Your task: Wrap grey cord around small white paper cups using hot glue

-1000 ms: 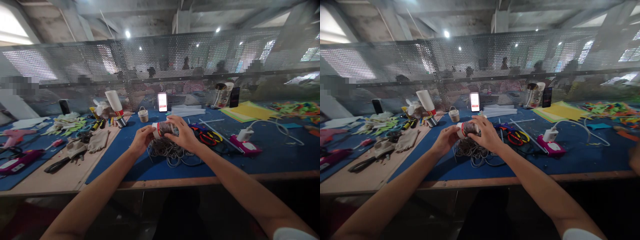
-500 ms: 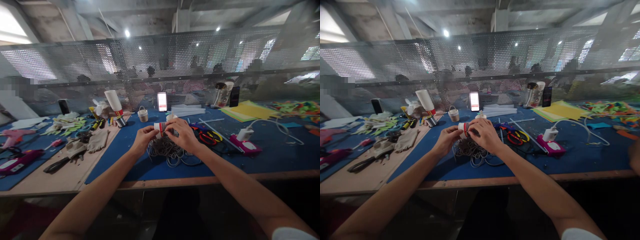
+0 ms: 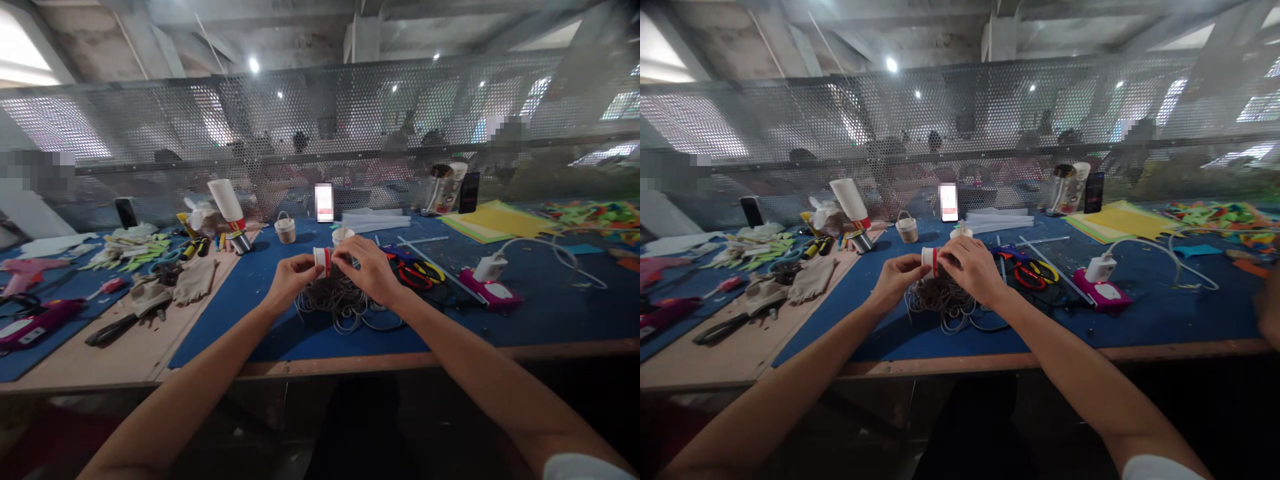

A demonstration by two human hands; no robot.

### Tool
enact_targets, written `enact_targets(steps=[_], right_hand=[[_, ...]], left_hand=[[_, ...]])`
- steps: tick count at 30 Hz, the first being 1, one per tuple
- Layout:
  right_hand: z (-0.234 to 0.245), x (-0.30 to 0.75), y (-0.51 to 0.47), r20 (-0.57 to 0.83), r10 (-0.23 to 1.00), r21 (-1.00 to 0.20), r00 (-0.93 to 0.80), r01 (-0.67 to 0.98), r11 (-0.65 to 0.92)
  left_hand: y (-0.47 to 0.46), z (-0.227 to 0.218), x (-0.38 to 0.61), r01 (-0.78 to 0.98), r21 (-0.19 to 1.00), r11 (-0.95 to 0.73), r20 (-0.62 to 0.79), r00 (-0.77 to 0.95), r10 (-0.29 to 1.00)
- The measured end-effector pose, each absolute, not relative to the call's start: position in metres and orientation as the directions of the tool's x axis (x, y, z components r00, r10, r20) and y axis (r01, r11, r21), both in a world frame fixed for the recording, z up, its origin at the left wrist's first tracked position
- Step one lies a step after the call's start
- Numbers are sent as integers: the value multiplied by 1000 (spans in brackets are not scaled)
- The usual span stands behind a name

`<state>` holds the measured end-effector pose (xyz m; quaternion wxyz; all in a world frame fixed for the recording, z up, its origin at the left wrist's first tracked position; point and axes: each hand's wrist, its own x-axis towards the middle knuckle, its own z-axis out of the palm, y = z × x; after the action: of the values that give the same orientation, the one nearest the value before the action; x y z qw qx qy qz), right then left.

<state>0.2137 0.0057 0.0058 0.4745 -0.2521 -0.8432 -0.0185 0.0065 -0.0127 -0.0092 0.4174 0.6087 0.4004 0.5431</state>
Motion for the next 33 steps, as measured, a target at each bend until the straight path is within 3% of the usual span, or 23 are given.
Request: enact_targets(steps=[12, 33], right_hand=[[4, 214, 8, 808, 422, -235, -412, 432, 871], [3, 213, 6, 770, 491, -229, -407, 542, 809]], left_hand=[[-18, -3, 10, 160, 907, -389, 372, 124, 920], [-22, 0, 13, 164, 921, -355, 330, 160, 930]])
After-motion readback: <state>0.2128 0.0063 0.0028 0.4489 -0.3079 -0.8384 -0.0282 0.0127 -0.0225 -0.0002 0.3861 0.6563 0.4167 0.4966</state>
